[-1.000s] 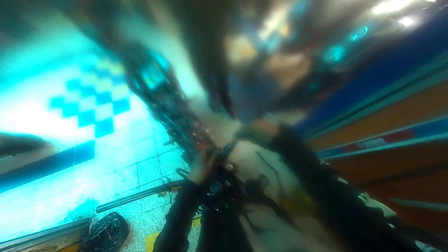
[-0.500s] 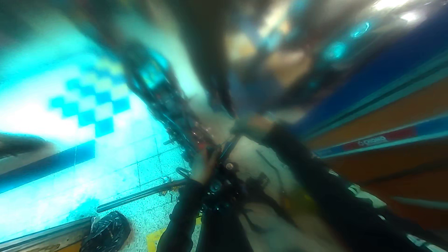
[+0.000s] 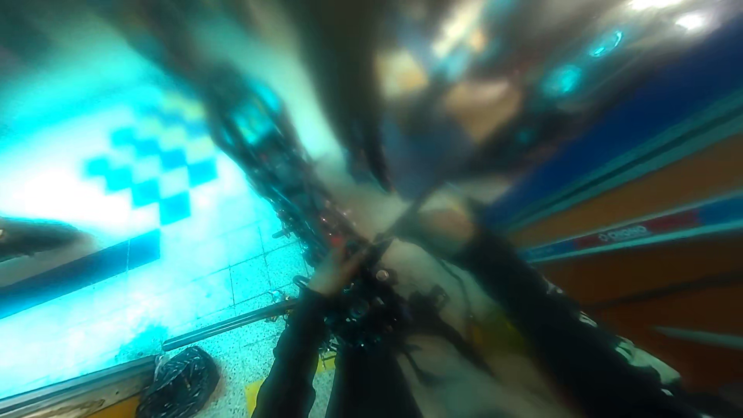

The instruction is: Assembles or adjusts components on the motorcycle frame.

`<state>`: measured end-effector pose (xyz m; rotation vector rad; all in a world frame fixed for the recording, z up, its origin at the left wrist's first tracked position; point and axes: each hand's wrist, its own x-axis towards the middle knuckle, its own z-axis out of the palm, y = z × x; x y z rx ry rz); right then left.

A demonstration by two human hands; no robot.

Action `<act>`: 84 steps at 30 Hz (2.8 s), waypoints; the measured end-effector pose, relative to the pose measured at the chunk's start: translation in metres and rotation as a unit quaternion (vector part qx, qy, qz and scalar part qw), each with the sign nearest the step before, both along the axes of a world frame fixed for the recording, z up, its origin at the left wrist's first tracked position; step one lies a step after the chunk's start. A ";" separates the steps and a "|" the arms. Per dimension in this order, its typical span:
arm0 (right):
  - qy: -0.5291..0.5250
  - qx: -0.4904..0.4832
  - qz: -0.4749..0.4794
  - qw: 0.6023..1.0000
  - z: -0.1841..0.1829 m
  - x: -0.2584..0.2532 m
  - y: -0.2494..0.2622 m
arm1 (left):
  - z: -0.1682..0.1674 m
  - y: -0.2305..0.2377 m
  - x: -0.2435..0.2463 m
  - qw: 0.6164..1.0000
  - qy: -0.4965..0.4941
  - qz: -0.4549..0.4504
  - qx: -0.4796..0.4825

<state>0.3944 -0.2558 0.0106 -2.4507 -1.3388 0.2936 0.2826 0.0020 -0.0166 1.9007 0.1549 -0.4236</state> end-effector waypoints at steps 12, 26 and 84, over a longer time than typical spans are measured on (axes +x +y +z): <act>0.045 -0.017 0.051 0.998 -0.002 0.010 0.008 | -0.005 -0.061 0.030 0.940 -0.169 0.295 0.024; -0.054 -0.110 -0.100 0.987 -0.025 -0.015 0.016 | -0.023 -0.065 0.027 0.919 -0.225 0.323 -0.001; 0.020 -0.114 0.053 0.992 0.005 0.062 0.059 | -0.007 -0.029 0.035 0.959 -0.135 0.249 -0.020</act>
